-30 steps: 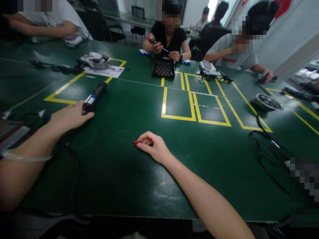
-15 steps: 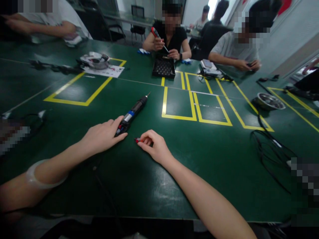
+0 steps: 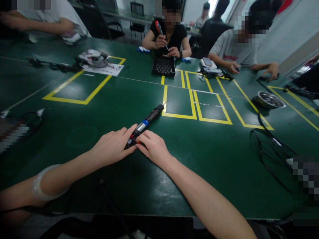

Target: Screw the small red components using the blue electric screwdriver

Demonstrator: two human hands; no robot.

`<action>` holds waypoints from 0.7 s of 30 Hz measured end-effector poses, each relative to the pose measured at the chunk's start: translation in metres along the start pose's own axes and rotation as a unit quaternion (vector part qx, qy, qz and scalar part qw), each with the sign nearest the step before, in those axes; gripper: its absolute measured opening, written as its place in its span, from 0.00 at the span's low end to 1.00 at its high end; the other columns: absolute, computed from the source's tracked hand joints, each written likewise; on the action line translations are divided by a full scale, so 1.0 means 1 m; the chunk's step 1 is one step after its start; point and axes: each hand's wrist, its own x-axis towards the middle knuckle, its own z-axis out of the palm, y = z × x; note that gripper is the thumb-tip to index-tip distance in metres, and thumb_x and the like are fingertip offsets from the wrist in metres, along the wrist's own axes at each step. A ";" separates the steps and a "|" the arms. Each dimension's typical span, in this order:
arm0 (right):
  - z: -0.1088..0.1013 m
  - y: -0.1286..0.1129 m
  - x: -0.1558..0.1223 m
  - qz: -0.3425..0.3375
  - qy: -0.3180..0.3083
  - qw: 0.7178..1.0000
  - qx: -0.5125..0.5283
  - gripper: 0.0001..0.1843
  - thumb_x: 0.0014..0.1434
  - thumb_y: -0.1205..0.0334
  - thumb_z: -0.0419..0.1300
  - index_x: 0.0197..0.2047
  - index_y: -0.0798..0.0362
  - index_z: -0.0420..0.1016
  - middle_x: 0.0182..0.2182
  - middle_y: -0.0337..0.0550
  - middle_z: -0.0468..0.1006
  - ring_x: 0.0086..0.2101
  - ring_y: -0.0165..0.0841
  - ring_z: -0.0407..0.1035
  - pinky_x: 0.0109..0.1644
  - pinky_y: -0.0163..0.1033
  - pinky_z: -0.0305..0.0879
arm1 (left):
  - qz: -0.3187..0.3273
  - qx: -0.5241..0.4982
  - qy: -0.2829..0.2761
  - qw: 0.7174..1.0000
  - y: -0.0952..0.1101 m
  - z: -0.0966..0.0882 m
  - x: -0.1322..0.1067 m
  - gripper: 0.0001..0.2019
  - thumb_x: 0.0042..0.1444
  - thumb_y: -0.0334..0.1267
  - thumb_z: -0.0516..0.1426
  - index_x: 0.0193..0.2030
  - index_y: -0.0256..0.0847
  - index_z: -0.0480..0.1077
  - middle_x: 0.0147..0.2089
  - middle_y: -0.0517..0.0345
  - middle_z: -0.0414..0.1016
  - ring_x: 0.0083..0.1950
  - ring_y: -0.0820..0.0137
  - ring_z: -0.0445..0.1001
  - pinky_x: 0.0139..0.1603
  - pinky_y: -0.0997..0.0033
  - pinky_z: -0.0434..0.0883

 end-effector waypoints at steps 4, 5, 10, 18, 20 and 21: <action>0.002 0.001 0.001 -0.013 -0.001 0.999 -0.047 0.07 0.69 0.60 0.57 0.44 0.50 0.75 0.42 0.47 0.75 0.43 0.37 0.70 0.47 0.41 0.68 | 0.000 -0.007 -0.003 1.000 -0.001 0.000 -0.001 0.35 0.65 0.52 0.51 0.74 0.36 0.52 0.53 0.39 0.74 0.49 0.50 0.77 0.49 0.57 0.70; 0.001 0.001 0.000 -0.016 -0.001 0.999 -0.051 0.07 0.69 0.59 0.57 0.45 0.50 0.76 0.42 0.47 0.76 0.42 0.37 0.70 0.47 0.41 0.68 | -0.001 -0.008 -0.003 1.000 -0.001 0.000 -0.001 0.35 0.65 0.52 0.51 0.74 0.36 0.52 0.53 0.39 0.74 0.49 0.50 0.77 0.49 0.57 0.70; -0.005 0.000 -0.003 -0.031 0.007 0.997 -0.072 0.12 0.70 0.61 0.53 0.47 0.52 0.77 0.41 0.48 0.77 0.40 0.37 0.70 0.45 0.42 0.67 | 0.003 -0.006 0.006 1.000 -0.001 0.000 -0.001 0.37 0.65 0.56 0.51 0.74 0.36 0.53 0.53 0.39 0.74 0.49 0.49 0.77 0.48 0.56 0.70; -0.006 -0.004 -0.004 -0.030 -0.019 0.998 -0.053 0.16 0.70 0.65 0.51 0.54 0.52 0.76 0.44 0.50 0.79 0.42 0.38 0.71 0.45 0.44 0.66 | -0.018 -0.002 0.007 1.000 -0.003 -0.001 0.004 0.35 0.67 0.60 0.45 0.72 0.38 0.57 0.52 0.39 0.75 0.48 0.50 0.78 0.44 0.58 0.71; -0.006 -0.003 -0.004 -0.019 -0.017 0.999 -0.025 0.16 0.69 0.66 0.51 0.55 0.50 0.75 0.44 0.48 0.78 0.43 0.38 0.71 0.47 0.44 0.66 | -0.017 -0.006 0.005 1.000 -0.003 -0.002 0.005 0.32 0.68 0.58 0.45 0.68 0.37 0.60 0.50 0.41 0.76 0.46 0.50 0.78 0.42 0.58 0.72; -0.006 -0.002 -0.005 -0.011 -0.012 1.000 -0.006 0.16 0.68 0.66 0.52 0.55 0.50 0.74 0.43 0.48 0.78 0.43 0.37 0.71 0.48 0.43 0.67 | -0.016 -0.010 0.003 1.000 -0.003 -0.003 0.005 0.31 0.68 0.58 0.45 0.66 0.37 0.62 0.49 0.41 0.76 0.46 0.51 0.78 0.41 0.58 0.72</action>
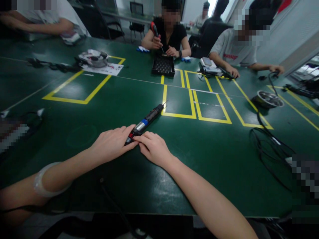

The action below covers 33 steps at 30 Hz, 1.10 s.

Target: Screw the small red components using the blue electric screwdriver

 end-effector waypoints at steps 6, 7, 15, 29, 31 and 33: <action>-0.002 0.009 -0.001 0.061 0.037 0.991 0.114 0.14 0.66 0.68 0.53 0.52 0.50 0.73 0.37 0.42 0.74 0.35 0.32 0.69 0.41 0.38 0.66 | 0.003 0.006 -0.010 1.000 0.001 -0.006 0.001 0.26 0.68 0.56 0.48 0.60 0.37 0.64 0.48 0.42 0.76 0.45 0.52 0.78 0.41 0.59 0.72; -0.003 0.010 -0.001 0.073 0.042 0.988 0.131 0.13 0.65 0.68 0.54 0.51 0.51 0.73 0.36 0.41 0.73 0.34 0.31 0.69 0.39 0.37 0.66 | 0.002 0.010 -0.014 1.000 0.001 -0.007 0.001 0.26 0.68 0.55 0.48 0.60 0.37 0.64 0.48 0.42 0.76 0.45 0.52 0.78 0.41 0.59 0.72; -0.003 0.016 0.000 0.150 0.051 0.958 0.239 0.10 0.64 0.65 0.55 0.47 0.53 0.74 0.30 0.36 0.72 0.29 0.28 0.66 0.36 0.35 0.62 | 0.000 0.038 -0.017 0.999 -0.001 -0.010 0.001 0.27 0.67 0.56 0.49 0.62 0.37 0.63 0.50 0.40 0.76 0.48 0.50 0.77 0.41 0.59 0.71; -0.007 0.013 0.001 0.156 0.036 0.964 0.211 0.10 0.63 0.66 0.55 0.42 0.54 0.78 0.30 0.39 0.76 0.30 0.28 0.69 0.36 0.34 0.63 | -0.160 -0.004 -0.029 0.987 -0.093 -0.010 0.032 0.35 0.64 0.65 0.42 0.60 0.35 0.64 0.53 0.33 0.73 0.50 0.44 0.74 0.44 0.49 0.72; -0.007 0.014 0.001 0.153 0.034 0.965 0.211 0.10 0.63 0.67 0.55 0.42 0.54 0.78 0.30 0.39 0.76 0.30 0.28 0.69 0.36 0.34 0.63 | -0.192 -0.016 -0.040 0.981 -0.114 -0.013 0.034 0.39 0.63 0.68 0.41 0.62 0.34 0.62 0.55 0.31 0.72 0.51 0.42 0.73 0.46 0.44 0.71; -0.007 0.014 0.000 0.152 0.034 0.965 0.210 0.09 0.63 0.67 0.56 0.42 0.54 0.78 0.31 0.39 0.77 0.30 0.28 0.70 0.36 0.33 0.63 | -0.220 -0.025 -0.050 0.974 -0.138 -0.014 0.036 0.43 0.61 0.71 0.39 0.64 0.33 0.60 0.58 0.29 0.69 0.53 0.41 0.71 0.48 0.40 0.70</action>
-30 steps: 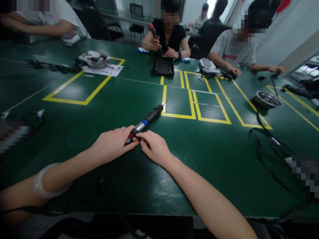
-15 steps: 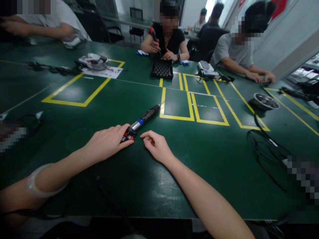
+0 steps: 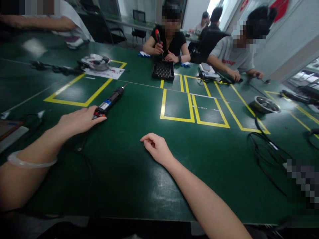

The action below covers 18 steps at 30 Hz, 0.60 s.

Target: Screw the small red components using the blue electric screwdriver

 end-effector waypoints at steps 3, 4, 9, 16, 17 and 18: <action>0.000 0.000 0.000 -0.003 -0.003 1.000 -0.006 0.09 0.63 0.68 0.56 0.42 0.54 0.78 0.31 0.39 0.77 0.30 0.28 0.69 0.35 0.33 0.63 | -0.043 -0.003 0.005 0.999 -0.035 0.000 0.018 0.48 0.59 0.73 0.39 0.67 0.30 0.57 0.59 0.25 0.66 0.53 0.41 0.70 0.48 0.39 0.68; 0.000 0.000 0.000 -0.005 -0.004 1.000 -0.008 0.09 0.63 0.68 0.55 0.42 0.54 0.78 0.31 0.39 0.77 0.30 0.28 0.69 0.36 0.33 0.63 | -0.056 -0.004 0.009 0.998 -0.047 0.001 0.024 0.48 0.58 0.74 0.39 0.67 0.30 0.57 0.59 0.25 0.66 0.54 0.40 0.69 0.48 0.39 0.68; -0.001 -0.001 0.001 -0.005 -0.007 1.000 -0.014 0.09 0.63 0.68 0.56 0.41 0.54 0.78 0.31 0.39 0.77 0.30 0.28 0.69 0.35 0.33 0.63 | -0.109 -0.016 0.069 0.992 -0.089 0.008 0.034 0.47 0.59 0.72 0.40 0.68 0.31 0.58 0.61 0.29 0.61 0.57 0.41 0.64 0.51 0.36 0.65; 0.000 -0.001 0.001 -0.016 -0.009 1.000 -0.013 0.09 0.63 0.68 0.56 0.41 0.54 0.78 0.31 0.39 0.77 0.30 0.27 0.69 0.35 0.33 0.62 | -0.058 0.009 0.200 0.978 -0.074 0.007 0.018 0.34 0.64 0.58 0.48 0.65 0.31 0.61 0.65 0.29 0.55 0.61 0.42 0.60 0.53 0.42 0.66; 0.000 -0.001 0.001 -0.016 -0.009 1.000 -0.014 0.09 0.63 0.68 0.56 0.41 0.54 0.78 0.31 0.39 0.76 0.30 0.27 0.69 0.34 0.33 0.62 | -0.054 0.015 0.201 0.978 -0.072 0.007 0.017 0.32 0.64 0.56 0.49 0.64 0.30 0.62 0.65 0.29 0.56 0.61 0.43 0.60 0.52 0.44 0.67; 0.000 -0.001 0.001 -0.016 -0.009 1.000 -0.015 0.09 0.63 0.68 0.56 0.41 0.54 0.77 0.31 0.39 0.76 0.29 0.27 0.69 0.34 0.33 0.62 | -0.052 0.021 0.196 0.979 -0.070 0.007 0.018 0.31 0.64 0.54 0.50 0.63 0.30 0.64 0.64 0.29 0.57 0.60 0.43 0.61 0.51 0.45 0.68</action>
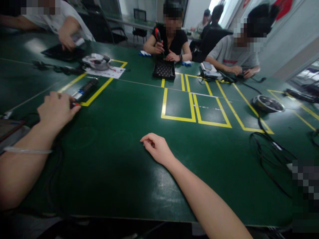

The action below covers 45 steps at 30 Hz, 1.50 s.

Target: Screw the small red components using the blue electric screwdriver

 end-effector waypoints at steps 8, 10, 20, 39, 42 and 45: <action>-0.001 -0.001 0.000 0.007 -0.007 1.000 -0.004 0.08 0.63 0.68 0.56 0.41 0.54 0.77 0.31 0.39 0.76 0.30 0.27 0.69 0.35 0.33 0.62 | -0.006 0.021 0.000 1.000 -0.003 0.003 0.003 0.26 0.65 0.51 0.49 0.57 0.29 0.69 0.60 0.31 0.62 0.57 0.45 0.65 0.49 0.48 0.70; -0.001 -0.001 0.000 0.006 -0.008 1.000 -0.006 0.08 0.63 0.68 0.56 0.41 0.54 0.77 0.31 0.39 0.77 0.30 0.27 0.69 0.35 0.33 0.62 | -0.023 -0.004 0.011 1.000 -0.002 0.002 0.003 0.26 0.66 0.51 0.48 0.57 0.29 0.70 0.61 0.32 0.64 0.56 0.47 0.66 0.49 0.49 0.70; 0.000 -0.002 0.001 0.010 -0.016 1.000 0.008 0.09 0.63 0.69 0.56 0.42 0.54 0.77 0.32 0.39 0.77 0.31 0.27 0.69 0.36 0.33 0.63 | 0.188 -0.386 -0.100 0.897 0.078 -0.029 -0.039 0.22 0.62 0.51 0.58 0.54 0.35 0.74 0.50 0.48 0.79 0.47 0.63 0.77 0.53 0.63 0.72; 0.012 -0.003 0.003 0.099 -0.082 0.942 0.310 0.20 0.58 0.45 0.68 0.41 0.53 0.72 0.34 0.42 0.82 0.32 0.28 0.75 0.40 0.37 0.72 | 0.395 -0.421 -0.204 0.791 0.142 -0.036 -0.101 0.12 0.65 0.46 0.58 0.48 0.43 0.78 0.42 0.56 0.80 0.41 0.69 0.78 0.42 0.73 0.70; 0.011 -0.006 0.004 0.099 -0.080 0.938 0.323 0.21 0.56 0.44 0.69 0.40 0.53 0.72 0.34 0.41 0.82 0.32 0.29 0.75 0.41 0.37 0.72 | 0.395 -0.428 -0.192 0.790 0.142 -0.037 -0.102 0.10 0.65 0.44 0.58 0.43 0.42 0.77 0.41 0.56 0.80 0.42 0.68 0.78 0.43 0.72 0.71; 0.011 -0.009 0.004 0.093 -0.078 0.942 0.314 0.21 0.56 0.44 0.69 0.39 0.52 0.73 0.33 0.39 0.80 0.32 0.28 0.74 0.40 0.37 0.72 | 0.416 -0.432 -0.173 0.781 0.143 -0.039 -0.103 0.08 0.65 0.41 0.57 0.41 0.41 0.76 0.42 0.55 0.79 0.44 0.68 0.78 0.46 0.71 0.71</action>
